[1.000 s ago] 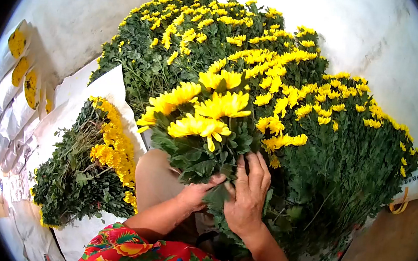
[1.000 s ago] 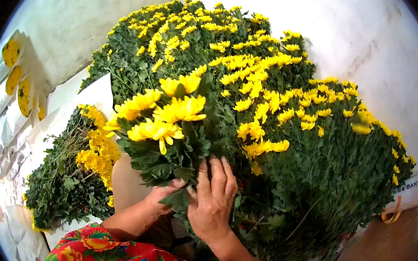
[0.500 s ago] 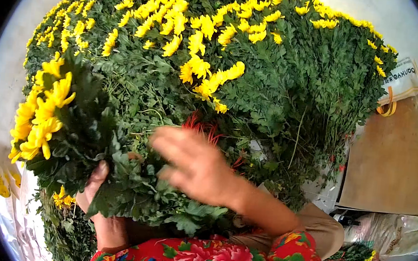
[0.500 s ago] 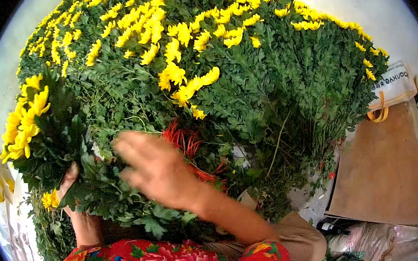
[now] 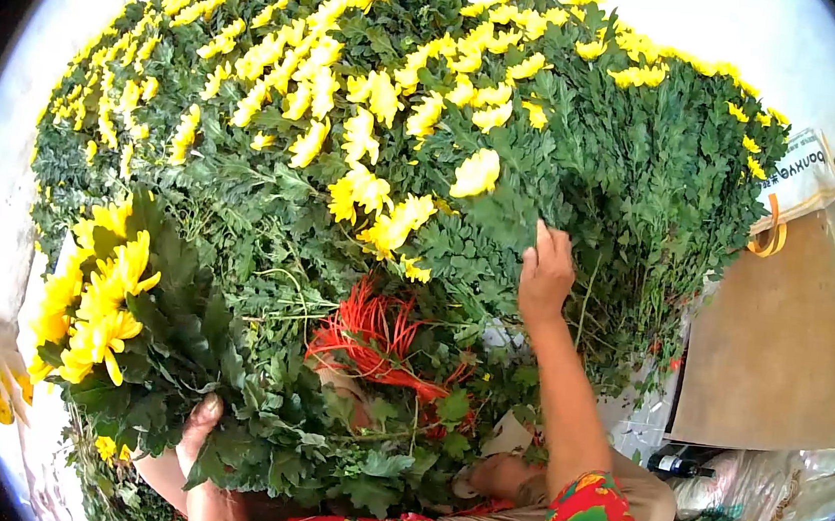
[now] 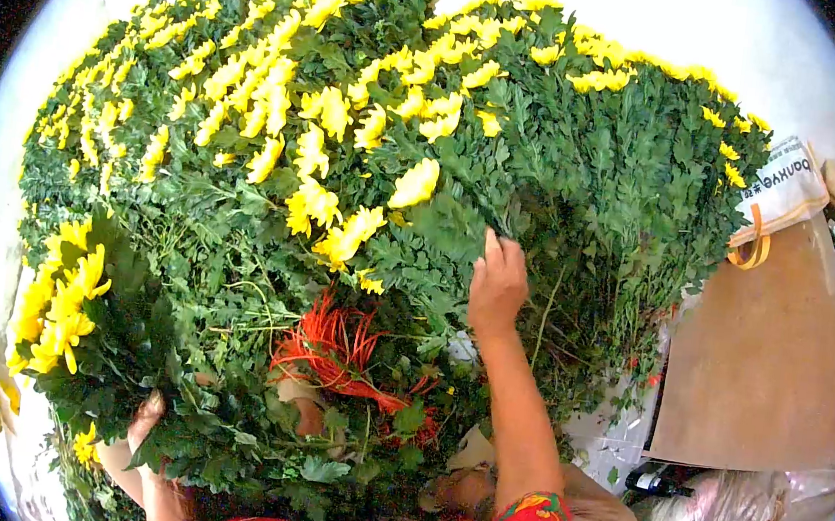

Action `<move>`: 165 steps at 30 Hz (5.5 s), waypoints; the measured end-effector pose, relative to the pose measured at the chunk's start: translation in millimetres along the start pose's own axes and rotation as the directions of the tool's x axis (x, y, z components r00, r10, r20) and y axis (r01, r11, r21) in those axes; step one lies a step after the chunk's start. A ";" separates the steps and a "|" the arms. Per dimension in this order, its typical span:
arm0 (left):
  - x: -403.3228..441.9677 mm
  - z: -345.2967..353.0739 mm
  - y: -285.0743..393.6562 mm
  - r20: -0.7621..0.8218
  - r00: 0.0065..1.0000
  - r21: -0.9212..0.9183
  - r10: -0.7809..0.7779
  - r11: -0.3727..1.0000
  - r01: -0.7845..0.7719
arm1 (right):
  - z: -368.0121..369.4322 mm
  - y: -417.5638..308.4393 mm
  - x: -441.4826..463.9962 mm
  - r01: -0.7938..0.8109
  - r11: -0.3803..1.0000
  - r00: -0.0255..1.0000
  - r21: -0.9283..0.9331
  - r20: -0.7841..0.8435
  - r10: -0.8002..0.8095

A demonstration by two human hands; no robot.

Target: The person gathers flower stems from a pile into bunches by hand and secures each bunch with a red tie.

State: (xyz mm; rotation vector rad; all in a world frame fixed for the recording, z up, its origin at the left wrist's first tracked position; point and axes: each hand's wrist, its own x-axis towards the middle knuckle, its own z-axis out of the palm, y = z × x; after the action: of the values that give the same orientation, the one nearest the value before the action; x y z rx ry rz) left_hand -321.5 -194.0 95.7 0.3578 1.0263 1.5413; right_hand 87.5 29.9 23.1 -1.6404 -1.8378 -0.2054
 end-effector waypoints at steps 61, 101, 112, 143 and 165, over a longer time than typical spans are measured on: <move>-1.7 61.9 2.1 -0.165 0.978 0.169 -0.128 0.973 0.156 | -226.4 -3.3 70.6 -0.148 0.983 0.987 -0.111 0.039 0.153; -16.8 99.3 46.1 0.601 0.798 0.349 -0.042 0.912 -0.216 | -256.8 -300.3 -7.2 0.547 0.744 0.710 0.384 0.256 -0.655; -65.2 206.0 153.4 0.803 0.565 0.580 0.192 -0.034 -0.814 | -301.1 -251.3 23.2 0.554 0.701 0.761 0.449 0.068 -0.645; -88.2 228.9 -88.1 0.761 0.460 0.235 -0.458 -0.466 -0.853 | -275.4 -123.7 -115.8 0.211 0.964 0.857 0.164 0.443 -0.263; -63.0 183.8 -74.1 0.948 0.255 0.153 -0.191 -0.427 -0.891 | -344.1 -27.7 -163.1 -0.130 0.946 0.955 0.299 -0.219 0.200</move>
State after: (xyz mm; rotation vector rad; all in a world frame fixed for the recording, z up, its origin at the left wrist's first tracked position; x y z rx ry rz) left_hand -125.0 -183.4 162.8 2.9889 1.0473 0.4967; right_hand 186.3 -290.5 205.7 -1.4872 -1.4598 -0.0656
